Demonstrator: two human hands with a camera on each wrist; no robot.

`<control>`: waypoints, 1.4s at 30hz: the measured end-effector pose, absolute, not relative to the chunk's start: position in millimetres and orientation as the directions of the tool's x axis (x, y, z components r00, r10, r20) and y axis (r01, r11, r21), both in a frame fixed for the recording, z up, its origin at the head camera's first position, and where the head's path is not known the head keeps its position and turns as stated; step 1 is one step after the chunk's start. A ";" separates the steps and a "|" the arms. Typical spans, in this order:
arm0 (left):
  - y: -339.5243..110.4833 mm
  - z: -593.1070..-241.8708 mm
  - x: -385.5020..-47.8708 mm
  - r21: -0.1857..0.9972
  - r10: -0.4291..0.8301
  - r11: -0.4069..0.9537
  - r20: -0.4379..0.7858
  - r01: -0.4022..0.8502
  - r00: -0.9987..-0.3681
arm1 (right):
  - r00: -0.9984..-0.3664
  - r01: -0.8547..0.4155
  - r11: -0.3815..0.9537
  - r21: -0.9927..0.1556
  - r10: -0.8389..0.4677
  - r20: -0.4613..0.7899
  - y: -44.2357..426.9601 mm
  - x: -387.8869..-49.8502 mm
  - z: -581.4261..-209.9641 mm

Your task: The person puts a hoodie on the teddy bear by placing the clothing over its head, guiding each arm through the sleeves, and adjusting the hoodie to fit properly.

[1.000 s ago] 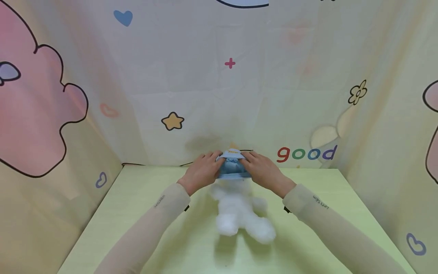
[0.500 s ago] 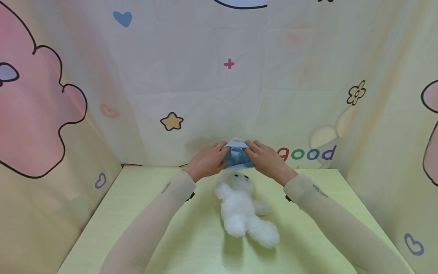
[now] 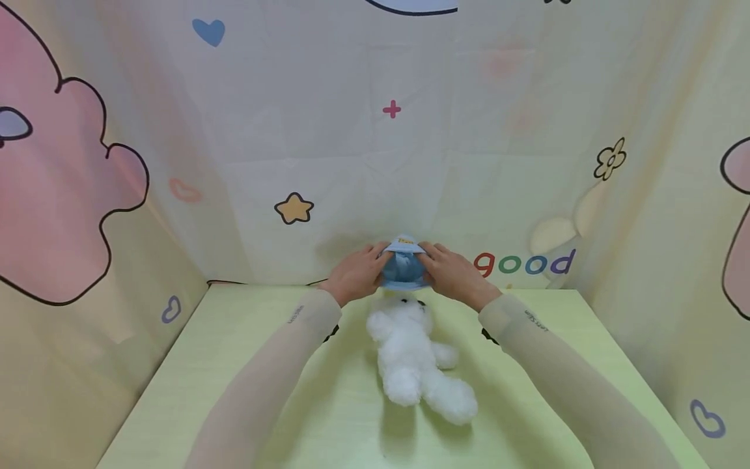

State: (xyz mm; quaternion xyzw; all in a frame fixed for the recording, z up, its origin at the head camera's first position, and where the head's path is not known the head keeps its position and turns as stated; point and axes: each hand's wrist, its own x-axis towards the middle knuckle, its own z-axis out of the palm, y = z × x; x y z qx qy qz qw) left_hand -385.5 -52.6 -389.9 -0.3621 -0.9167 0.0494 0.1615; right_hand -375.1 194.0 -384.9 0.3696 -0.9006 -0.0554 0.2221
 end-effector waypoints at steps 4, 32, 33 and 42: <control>-49.1 -399.9 -393.6 -0.218 0.677 0.735 0.278 0.642 -0.681 | -0.673 -0.664 0.735 0.133 -0.666 0.321 196.2 -379.9 -387.8; -39.6 -459.0 -408.5 -0.332 0.634 0.767 0.262 0.549 -0.728 | -0.646 -0.528 0.748 0.402 -0.662 0.381 203.9 -400.5 -467.3; -39.6 -462.9 -409.1 -0.359 0.638 0.762 0.276 0.539 -0.718 | -0.639 -0.527 0.744 0.411 -0.666 0.385 203.5 -400.2 -470.4; -41.0 -486.5 -411.4 -0.435 0.649 0.746 0.305 0.504 -0.697 | -0.616 -0.536 0.724 0.433 -0.687 0.386 201.6 -402.5 -494.6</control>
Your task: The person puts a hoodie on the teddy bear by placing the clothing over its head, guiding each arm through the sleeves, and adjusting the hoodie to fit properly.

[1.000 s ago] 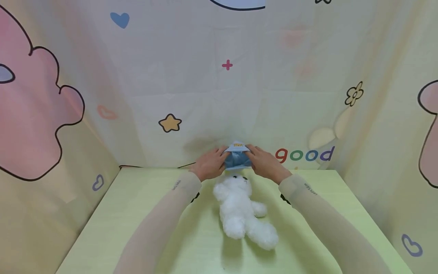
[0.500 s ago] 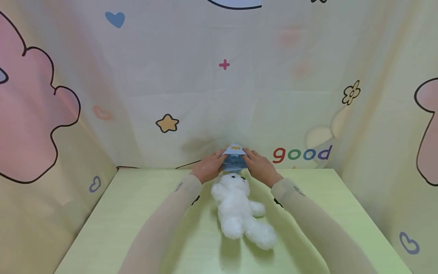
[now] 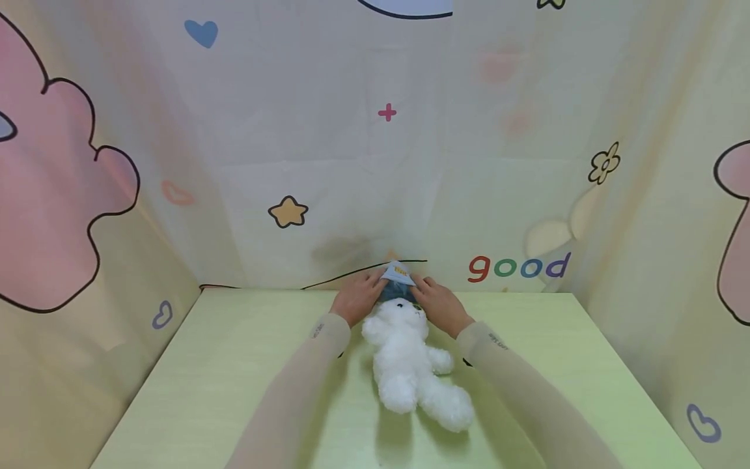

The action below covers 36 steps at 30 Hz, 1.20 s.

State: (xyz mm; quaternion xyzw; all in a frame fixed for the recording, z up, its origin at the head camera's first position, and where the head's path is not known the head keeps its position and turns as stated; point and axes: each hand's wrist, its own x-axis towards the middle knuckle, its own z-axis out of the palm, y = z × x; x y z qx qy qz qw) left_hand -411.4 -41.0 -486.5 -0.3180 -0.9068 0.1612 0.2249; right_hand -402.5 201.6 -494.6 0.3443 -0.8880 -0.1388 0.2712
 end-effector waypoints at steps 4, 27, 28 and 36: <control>-43.2 -489.3 -410.3 -0.410 0.661 0.733 0.245 0.542 -0.709 | -0.628 -0.537 0.728 0.426 -0.683 0.374 200.6 -401.2 -502.0; -44.9 -466.0 -403.7 0.624 0.585 0.716 -0.292 0.314 -0.756 | -0.789 -0.610 0.792 -0.034 -0.601 0.128 196.0 -393.2 -502.3; -45.5 -467.0 -403.9 0.622 0.595 0.714 -0.299 0.320 -0.746 | -0.792 -0.608 0.791 -0.066 -0.598 0.125 195.7 -392.9 -501.4; -53.2 -469.4 -400.2 0.517 0.560 0.769 -0.260 0.376 -0.787 | -0.823 -0.564 0.746 -0.355 -0.540 0.173 196.8 -385.9 -497.4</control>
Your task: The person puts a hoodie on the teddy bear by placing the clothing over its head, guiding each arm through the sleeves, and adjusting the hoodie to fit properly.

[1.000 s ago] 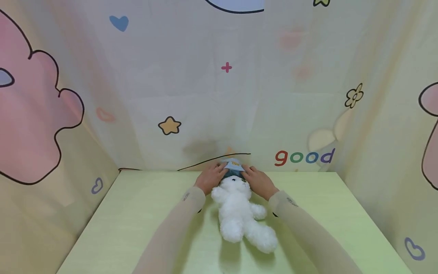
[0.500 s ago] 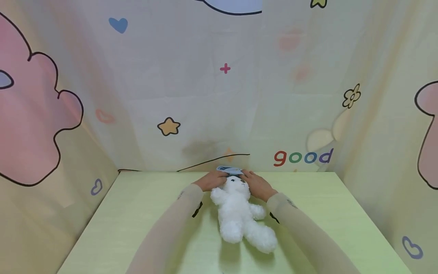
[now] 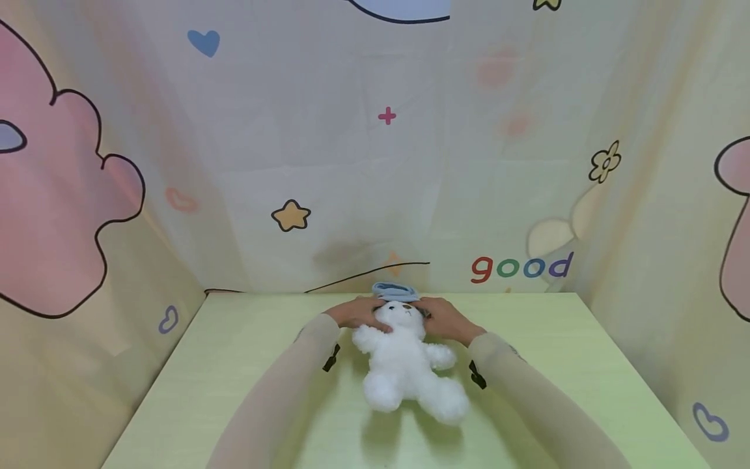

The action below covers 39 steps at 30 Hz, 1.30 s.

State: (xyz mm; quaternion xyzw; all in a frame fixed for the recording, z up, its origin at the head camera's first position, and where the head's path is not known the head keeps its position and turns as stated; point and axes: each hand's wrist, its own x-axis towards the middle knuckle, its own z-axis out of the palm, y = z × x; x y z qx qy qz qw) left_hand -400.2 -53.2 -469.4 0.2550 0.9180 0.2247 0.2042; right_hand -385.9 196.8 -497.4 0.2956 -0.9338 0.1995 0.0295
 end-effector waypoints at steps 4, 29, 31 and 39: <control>-58.2 -474.9 -398.4 0.443 0.551 0.788 -0.193 0.429 -0.812 | -0.837 -0.539 0.694 -0.477 -0.505 0.210 196.4 -378.0 -496.0; -51.8 -465.2 -384.3 0.537 0.517 0.732 -0.038 0.419 -0.855 | -0.804 -0.591 0.671 -0.448 -0.533 0.263 185.3 -369.9 -484.8; -51.2 -466.0 -383.5 0.522 0.524 0.730 -0.014 0.441 -0.851 | -0.780 -0.626 0.694 -0.354 -0.552 0.295 183.2 -369.8 -483.4; -53.0 -473.2 -380.1 0.401 0.593 0.716 0.080 0.571 -0.801 | -0.785 -0.619 0.707 -0.342 -0.558 0.267 176.2 -368.3 -478.6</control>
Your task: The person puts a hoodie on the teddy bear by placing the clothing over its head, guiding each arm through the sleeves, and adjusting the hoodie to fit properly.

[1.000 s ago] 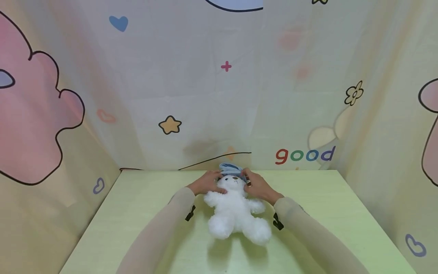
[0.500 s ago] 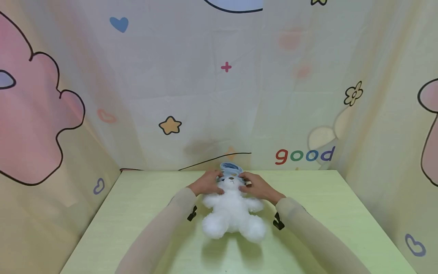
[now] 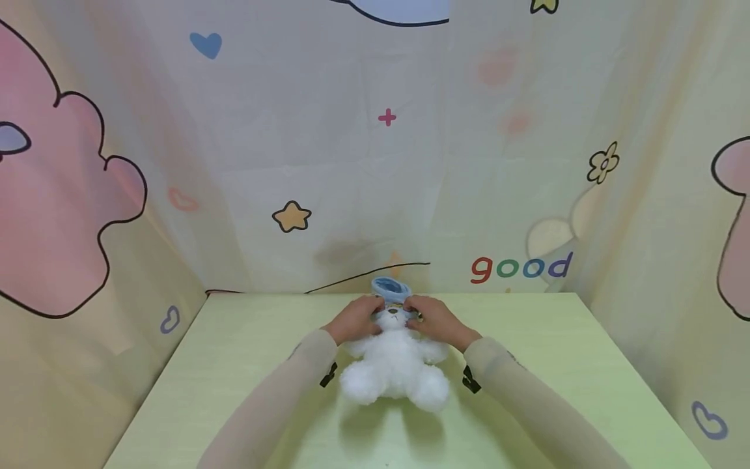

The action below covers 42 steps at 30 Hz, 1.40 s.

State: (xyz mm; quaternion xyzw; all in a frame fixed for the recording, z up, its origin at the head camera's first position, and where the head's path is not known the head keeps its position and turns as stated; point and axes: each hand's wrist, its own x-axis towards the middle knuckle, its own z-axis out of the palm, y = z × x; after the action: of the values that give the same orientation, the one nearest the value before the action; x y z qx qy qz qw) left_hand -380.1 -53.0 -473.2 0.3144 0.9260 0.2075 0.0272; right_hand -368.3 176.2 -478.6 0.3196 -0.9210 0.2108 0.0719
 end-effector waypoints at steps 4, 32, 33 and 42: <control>-55.3 -478.0 -377.1 0.290 0.616 0.728 0.122 0.622 -0.778 | -0.753 -0.656 0.703 -0.274 -0.585 0.302 174.4 -368.7 -479.2; -47.4 -489.4 -362.7 0.252 0.587 0.681 0.372 0.687 -0.719 | -0.761 -0.635 0.750 -0.183 -0.568 0.314 165.2 -356.1 -470.9; -47.7 -490.4 -362.5 0.231 0.588 0.691 0.371 0.685 -0.718 | -0.760 -0.636 0.752 -0.175 -0.569 0.315 164.2 -356.0 -471.3; -62.0 -496.3 -362.8 0.334 0.523 0.733 0.282 0.593 -0.804 | -0.797 -0.594 0.770 -0.234 -0.522 0.303 164.8 -353.6 -474.9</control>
State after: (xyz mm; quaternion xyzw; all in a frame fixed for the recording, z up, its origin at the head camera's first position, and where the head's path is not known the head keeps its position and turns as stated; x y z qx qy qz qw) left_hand -362.8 -62.0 -496.3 0.3009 0.9269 0.2075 -0.0848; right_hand -353.6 164.8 -474.9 0.2988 -0.9341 0.1607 0.1110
